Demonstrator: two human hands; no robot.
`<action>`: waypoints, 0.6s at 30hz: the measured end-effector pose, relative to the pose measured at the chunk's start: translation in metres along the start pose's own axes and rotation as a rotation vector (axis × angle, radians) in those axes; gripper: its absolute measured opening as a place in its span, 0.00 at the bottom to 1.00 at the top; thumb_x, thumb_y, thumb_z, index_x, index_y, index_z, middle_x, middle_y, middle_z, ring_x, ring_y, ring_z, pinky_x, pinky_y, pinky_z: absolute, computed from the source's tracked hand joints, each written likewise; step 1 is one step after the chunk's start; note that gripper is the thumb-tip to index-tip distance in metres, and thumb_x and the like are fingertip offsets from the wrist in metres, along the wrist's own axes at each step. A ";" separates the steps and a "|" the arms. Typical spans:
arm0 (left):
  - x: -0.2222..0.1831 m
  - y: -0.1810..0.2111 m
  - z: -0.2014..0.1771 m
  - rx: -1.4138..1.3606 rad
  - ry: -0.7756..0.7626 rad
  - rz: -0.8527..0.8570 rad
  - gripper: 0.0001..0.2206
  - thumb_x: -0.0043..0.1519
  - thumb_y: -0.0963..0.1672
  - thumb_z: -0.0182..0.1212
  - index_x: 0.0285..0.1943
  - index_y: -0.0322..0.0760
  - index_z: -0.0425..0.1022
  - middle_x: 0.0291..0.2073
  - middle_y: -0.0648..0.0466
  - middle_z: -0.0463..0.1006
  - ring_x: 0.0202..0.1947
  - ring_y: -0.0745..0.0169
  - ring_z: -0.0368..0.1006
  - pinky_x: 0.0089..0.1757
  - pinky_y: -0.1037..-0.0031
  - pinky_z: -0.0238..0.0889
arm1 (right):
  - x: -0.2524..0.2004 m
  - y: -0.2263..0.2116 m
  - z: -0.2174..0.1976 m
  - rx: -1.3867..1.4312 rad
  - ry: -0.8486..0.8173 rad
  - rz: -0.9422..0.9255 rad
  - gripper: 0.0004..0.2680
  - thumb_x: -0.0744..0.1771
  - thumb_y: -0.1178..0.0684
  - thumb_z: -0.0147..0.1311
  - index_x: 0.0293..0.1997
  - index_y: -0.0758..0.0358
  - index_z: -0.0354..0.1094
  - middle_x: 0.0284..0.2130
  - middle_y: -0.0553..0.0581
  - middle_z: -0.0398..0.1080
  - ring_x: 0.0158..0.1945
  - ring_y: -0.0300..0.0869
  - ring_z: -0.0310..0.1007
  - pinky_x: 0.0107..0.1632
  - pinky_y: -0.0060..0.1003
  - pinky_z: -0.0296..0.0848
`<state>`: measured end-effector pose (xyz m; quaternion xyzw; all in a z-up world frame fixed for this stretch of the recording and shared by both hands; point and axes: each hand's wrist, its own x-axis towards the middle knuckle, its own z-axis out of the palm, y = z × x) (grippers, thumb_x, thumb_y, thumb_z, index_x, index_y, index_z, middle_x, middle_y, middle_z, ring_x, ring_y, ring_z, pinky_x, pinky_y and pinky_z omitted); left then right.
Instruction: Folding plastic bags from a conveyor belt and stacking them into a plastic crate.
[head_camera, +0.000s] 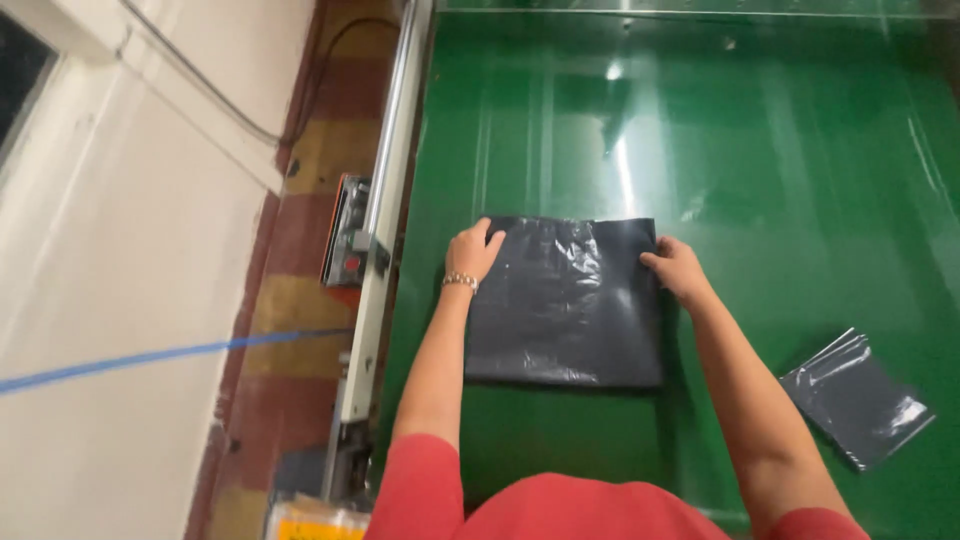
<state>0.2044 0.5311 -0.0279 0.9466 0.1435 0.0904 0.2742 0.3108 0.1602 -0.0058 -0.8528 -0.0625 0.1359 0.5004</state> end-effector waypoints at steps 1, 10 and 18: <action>-0.002 0.002 -0.001 0.032 -0.005 -0.003 0.21 0.65 0.55 0.54 0.60 0.43 0.73 0.43 0.43 0.82 0.46 0.44 0.79 0.47 0.56 0.71 | 0.004 0.005 -0.001 -0.074 -0.018 0.095 0.13 0.61 0.48 0.65 0.37 0.68 0.70 0.21 0.60 0.67 0.23 0.47 0.69 0.19 0.40 0.71; -0.007 0.005 0.009 -0.017 0.193 -0.013 0.14 0.63 0.51 0.59 0.51 0.43 0.72 0.34 0.42 0.81 0.36 0.39 0.79 0.37 0.51 0.72 | 0.046 -0.032 0.008 -0.783 0.009 -0.181 0.26 0.55 0.42 0.70 0.51 0.62 0.63 0.45 0.64 0.67 0.51 0.62 0.72 0.52 0.56 0.72; -0.074 0.084 0.000 -0.111 0.260 0.136 0.11 0.61 0.52 0.60 0.47 0.50 0.73 0.35 0.58 0.76 0.36 0.57 0.75 0.35 0.64 0.71 | 0.071 -0.020 0.024 -0.989 -0.123 -0.126 0.17 0.58 0.37 0.60 0.47 0.48 0.71 0.41 0.58 0.76 0.48 0.55 0.77 0.49 0.52 0.75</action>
